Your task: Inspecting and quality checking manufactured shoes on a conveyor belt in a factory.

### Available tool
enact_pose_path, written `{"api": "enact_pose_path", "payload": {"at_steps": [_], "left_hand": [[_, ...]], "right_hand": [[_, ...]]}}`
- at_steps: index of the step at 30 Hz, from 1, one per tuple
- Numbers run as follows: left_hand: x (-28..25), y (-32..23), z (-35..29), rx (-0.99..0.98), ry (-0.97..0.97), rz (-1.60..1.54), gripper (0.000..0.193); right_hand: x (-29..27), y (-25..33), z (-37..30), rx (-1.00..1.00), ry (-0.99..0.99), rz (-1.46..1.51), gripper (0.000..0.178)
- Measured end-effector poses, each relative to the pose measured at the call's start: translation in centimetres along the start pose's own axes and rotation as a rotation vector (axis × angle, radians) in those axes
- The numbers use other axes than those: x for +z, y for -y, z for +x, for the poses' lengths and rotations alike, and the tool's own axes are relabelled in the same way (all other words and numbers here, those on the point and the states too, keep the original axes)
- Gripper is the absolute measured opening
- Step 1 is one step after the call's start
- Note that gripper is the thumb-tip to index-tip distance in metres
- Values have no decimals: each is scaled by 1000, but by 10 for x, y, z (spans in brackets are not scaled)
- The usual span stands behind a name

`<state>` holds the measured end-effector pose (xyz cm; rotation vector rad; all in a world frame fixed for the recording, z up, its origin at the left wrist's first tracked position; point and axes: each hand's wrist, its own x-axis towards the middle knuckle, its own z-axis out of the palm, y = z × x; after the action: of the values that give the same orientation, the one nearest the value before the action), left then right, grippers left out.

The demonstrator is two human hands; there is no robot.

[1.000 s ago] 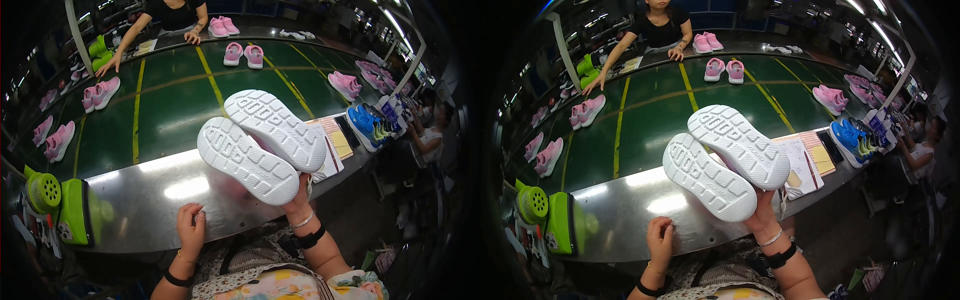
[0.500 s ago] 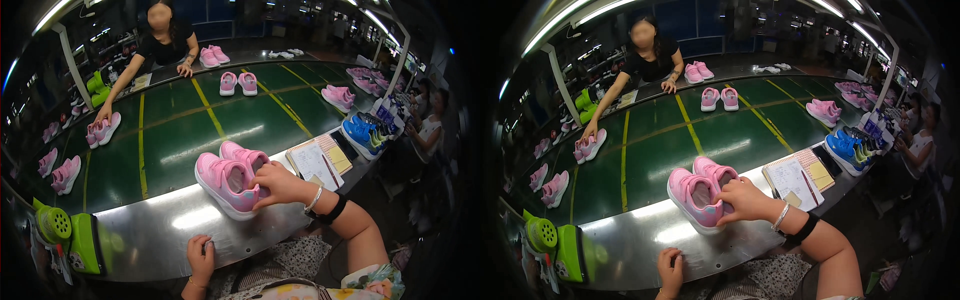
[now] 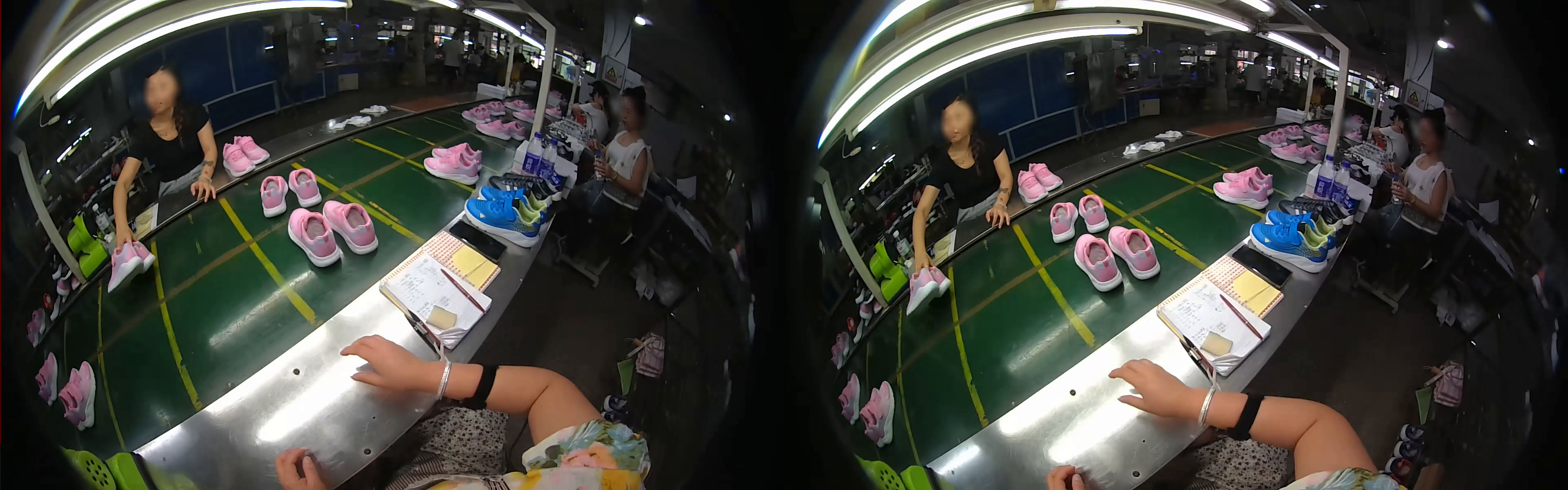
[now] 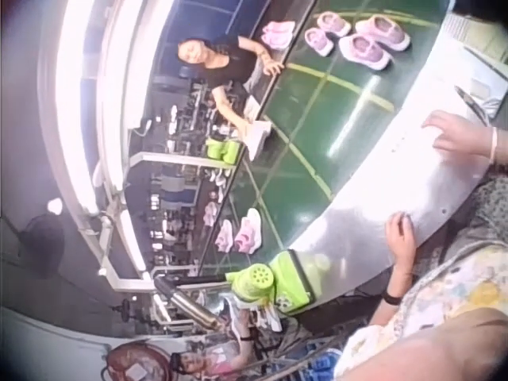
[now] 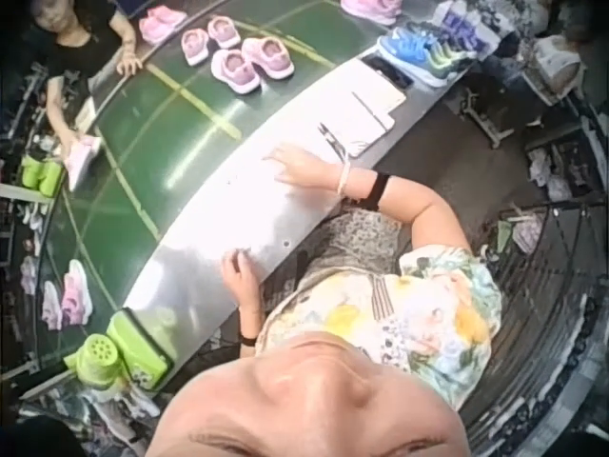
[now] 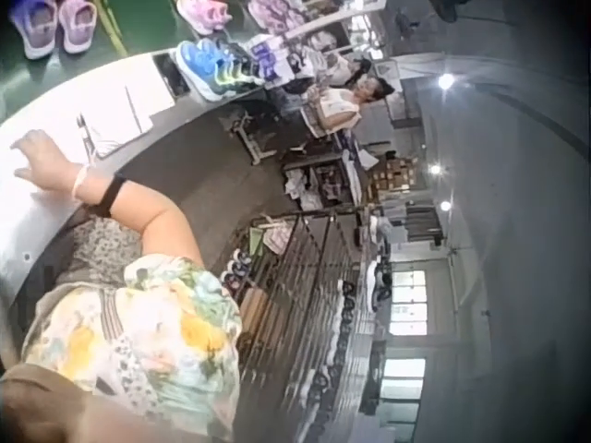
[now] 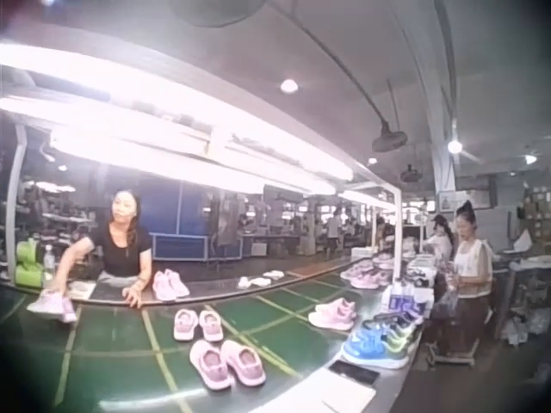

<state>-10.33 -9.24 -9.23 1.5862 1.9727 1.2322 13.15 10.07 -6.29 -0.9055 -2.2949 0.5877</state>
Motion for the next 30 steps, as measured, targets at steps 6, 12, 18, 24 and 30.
{"api": "enact_pose_path", "payload": {"at_steps": [6, 12, 18, 24, 30], "left_hand": [[-4, -11, 1, -16, 59, 64, 20], [-9, -21, 2, -77, 76, 20, 26], [-7, -18, 1, -121, 155, 37, 26], [-1, -12, 2, -70, 149, 12, 25], [-2, -18, 0, -126, 133, 40, 24]], "right_hand": [[26, 6, -61, 20, 35, 154, 41], [44, 15, -74, 82, -51, 71, 36], [46, 20, -73, 77, -119, -26, 34], [45, 25, -73, 84, -132, 8, 33], [45, 27, -75, 89, -189, 46, 29]]}}
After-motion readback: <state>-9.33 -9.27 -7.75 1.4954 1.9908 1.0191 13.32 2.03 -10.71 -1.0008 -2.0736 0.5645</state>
